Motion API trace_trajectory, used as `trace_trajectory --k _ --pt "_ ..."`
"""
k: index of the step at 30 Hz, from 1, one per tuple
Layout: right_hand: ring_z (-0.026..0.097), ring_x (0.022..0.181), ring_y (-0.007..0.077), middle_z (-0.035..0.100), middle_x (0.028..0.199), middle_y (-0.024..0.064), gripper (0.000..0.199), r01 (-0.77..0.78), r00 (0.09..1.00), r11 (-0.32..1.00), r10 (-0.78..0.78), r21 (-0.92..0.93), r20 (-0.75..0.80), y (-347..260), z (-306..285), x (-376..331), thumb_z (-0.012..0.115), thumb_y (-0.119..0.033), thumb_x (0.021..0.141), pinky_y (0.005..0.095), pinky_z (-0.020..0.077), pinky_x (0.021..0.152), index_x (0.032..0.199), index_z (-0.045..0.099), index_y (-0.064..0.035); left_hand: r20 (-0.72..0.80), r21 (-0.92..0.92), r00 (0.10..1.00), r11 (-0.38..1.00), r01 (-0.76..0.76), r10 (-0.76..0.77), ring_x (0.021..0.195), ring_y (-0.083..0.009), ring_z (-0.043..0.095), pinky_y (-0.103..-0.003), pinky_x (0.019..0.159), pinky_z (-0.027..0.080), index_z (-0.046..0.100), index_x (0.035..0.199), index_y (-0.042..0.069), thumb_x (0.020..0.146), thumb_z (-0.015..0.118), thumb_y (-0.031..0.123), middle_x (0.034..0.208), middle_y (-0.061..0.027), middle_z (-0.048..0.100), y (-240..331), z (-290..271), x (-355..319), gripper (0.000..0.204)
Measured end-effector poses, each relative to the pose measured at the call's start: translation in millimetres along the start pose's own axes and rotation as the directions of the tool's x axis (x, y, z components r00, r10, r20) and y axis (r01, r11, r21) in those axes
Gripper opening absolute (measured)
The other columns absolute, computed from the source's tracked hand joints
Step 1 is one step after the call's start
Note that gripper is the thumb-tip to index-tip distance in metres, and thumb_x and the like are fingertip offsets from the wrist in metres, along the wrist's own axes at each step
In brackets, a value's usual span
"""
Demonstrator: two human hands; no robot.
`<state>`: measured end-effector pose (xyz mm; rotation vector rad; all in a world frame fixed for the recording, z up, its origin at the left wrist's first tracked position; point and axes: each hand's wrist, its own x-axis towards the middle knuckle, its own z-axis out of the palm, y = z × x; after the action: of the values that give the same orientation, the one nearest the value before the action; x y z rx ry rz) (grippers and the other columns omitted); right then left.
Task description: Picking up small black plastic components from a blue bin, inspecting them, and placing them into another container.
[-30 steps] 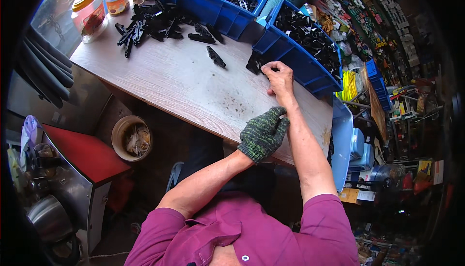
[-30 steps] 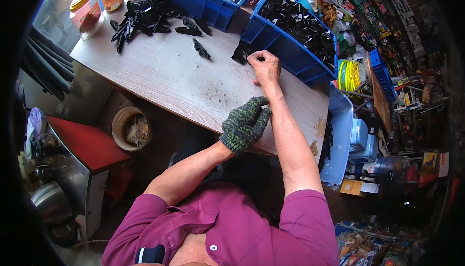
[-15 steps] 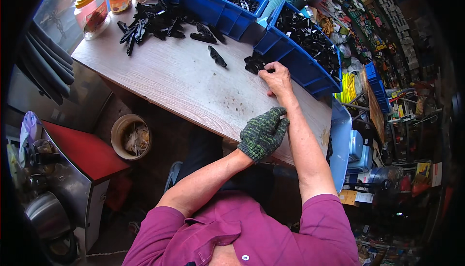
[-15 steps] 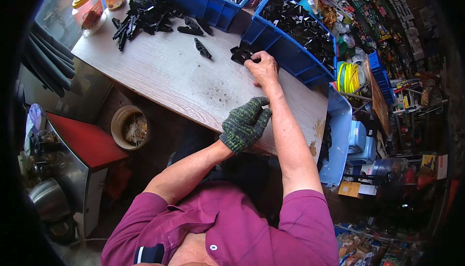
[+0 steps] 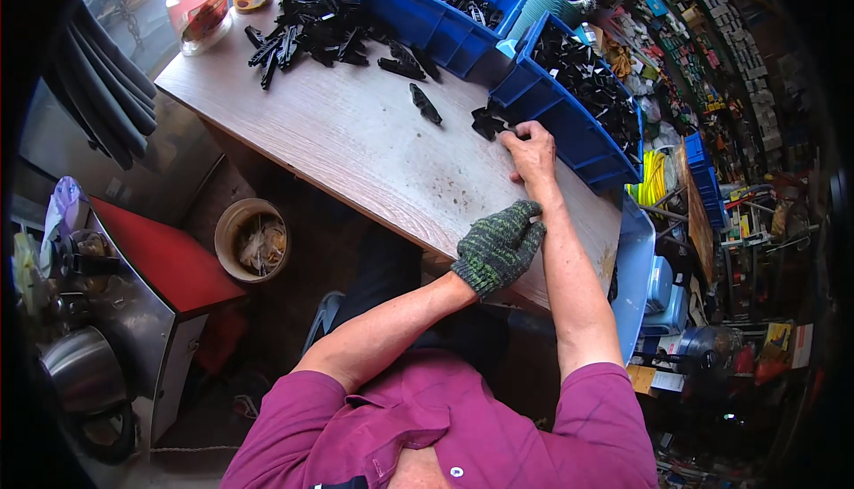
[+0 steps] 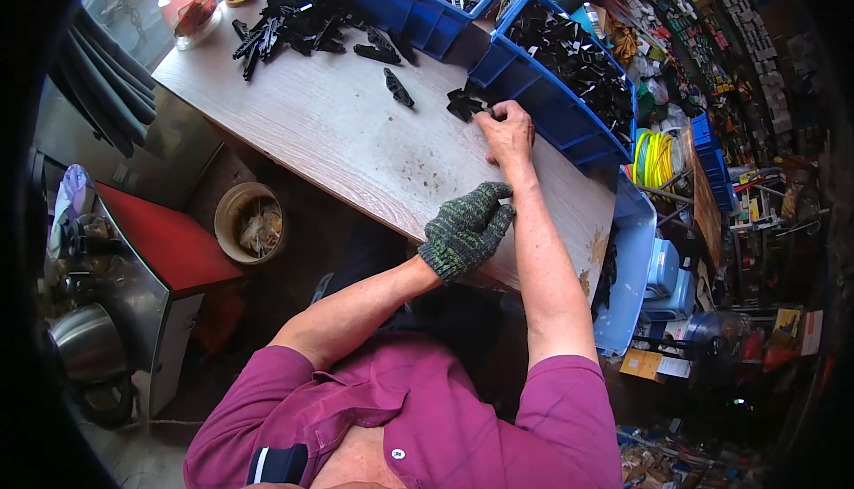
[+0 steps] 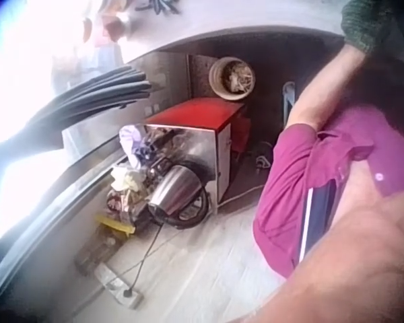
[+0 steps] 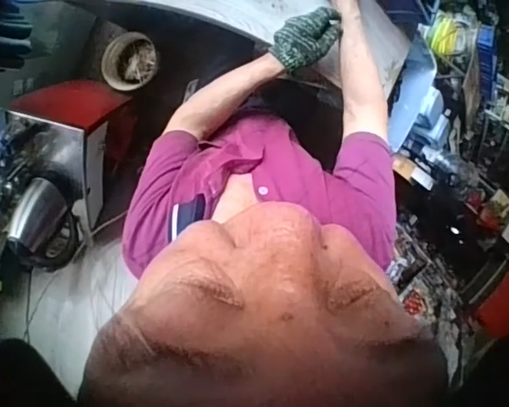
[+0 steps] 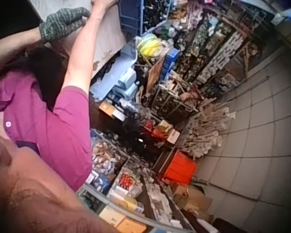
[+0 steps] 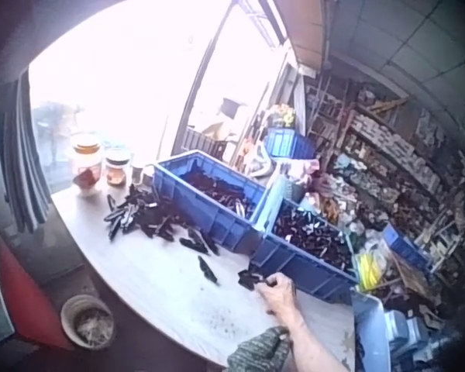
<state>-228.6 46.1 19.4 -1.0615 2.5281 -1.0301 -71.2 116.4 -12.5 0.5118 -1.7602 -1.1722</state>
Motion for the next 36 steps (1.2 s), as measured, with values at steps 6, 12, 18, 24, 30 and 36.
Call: trace_trajectory --k 6,12,18,24,30,36 --pt "0.04 0.036 0.0073 0.048 0.053 -0.002 0.021 -0.08 0.995 0.829 0.1 0.554 -0.007 10 -7 -18 0.072 -0.022 0.088 0.026 0.0361 0.034 0.085 0.062 -0.0037 -0.082 -0.068 0.987 0.989 0.129 -0.135 0.1 -0.0349 0.065 -0.042 0.087 0.051 0.06 0.121 0.003 0.092 0.062 0.014 0.109 -0.0207 0.066 -9 -15 17 0.031" --pt "0.035 0.035 0.0083 0.042 0.047 -0.0032 0.024 -0.123 0.992 0.618 0.104 0.777 0.074 20 -7 -63 0.072 -0.026 0.089 0.028 0.0373 0.037 0.086 0.06 -0.0054 -0.067 0.055 0.949 0.949 0.311 -0.307 0.102 -0.0398 0.064 -0.047 0.088 0.05 0.059 0.118 0.003 0.097 0.057 0.026 0.11 -0.0213 0.067 -19 -32 49 0.031" --pt "0.033 0.036 0.0072 0.042 0.047 -0.0047 0.024 -0.129 0.99 0.542 0.117 0.83 0.078 16 5 -95 0.073 -0.028 0.088 0.0251 0.0323 0.038 0.084 0.06 -0.0085 -0.063 0.052 0.97 0.97 0.237 -0.234 0.095 -0.0367 0.066 -0.043 0.083 0.052 0.061 0.115 0.001 0.096 0.058 0.024 0.104 -0.019 0.069 -36 -33 49 0.03" --pt "0.032 0.038 0.0046 0.041 0.051 -0.0073 0.022 -0.136 0.987 0.664 0.027 0.735 0.158 12 0 -101 0.067 -0.028 0.095 0.0234 0.0284 0.038 0.084 0.06 -0.0101 0.102 -0.285 0.91 0.864 0.414 -0.402 0.071 -0.0163 0.064 -0.032 0.064 0.052 0.062 0.114 0.003 0.094 0.06 0.019 0.086 -0.0111 0.068 -41 -42 57 0.026" --pt "0.033 0.037 0.0077 0.037 0.049 -0.0045 0.027 -0.132 0.989 0.547 0.021 0.826 0.144 4 2 -118 0.062 -0.03 0.097 0.0301 0.0453 0.039 0.084 0.054 -0.0081 -0.011 0.589 0.979 0.793 -0.158 0.203 0.104 -0.0349 0.06 -0.046 0.085 0.051 0.061 0.121 0.008 0.085 0.062 0.011 0.113 -0.0156 0.064 -46 -98 68 0.037" --pt "0.037 0.037 0.0098 0.032 0.047 -0.0027 0.029 -0.147 0.989 0.48 0.043 0.865 0.144 1 5 -121 0.055 -0.032 0.1 0.0384 0.0549 0.042 0.085 0.045 -0.0093 0.403 0.813 0.913 0.433 -0.389 0.064 0.128 -0.0408 0.048 -0.05 0.103 0.042 0.061 0.123 0.008 0.087 0.055 0.014 0.127 -0.016 0.058 -80 -141 122 0.037"
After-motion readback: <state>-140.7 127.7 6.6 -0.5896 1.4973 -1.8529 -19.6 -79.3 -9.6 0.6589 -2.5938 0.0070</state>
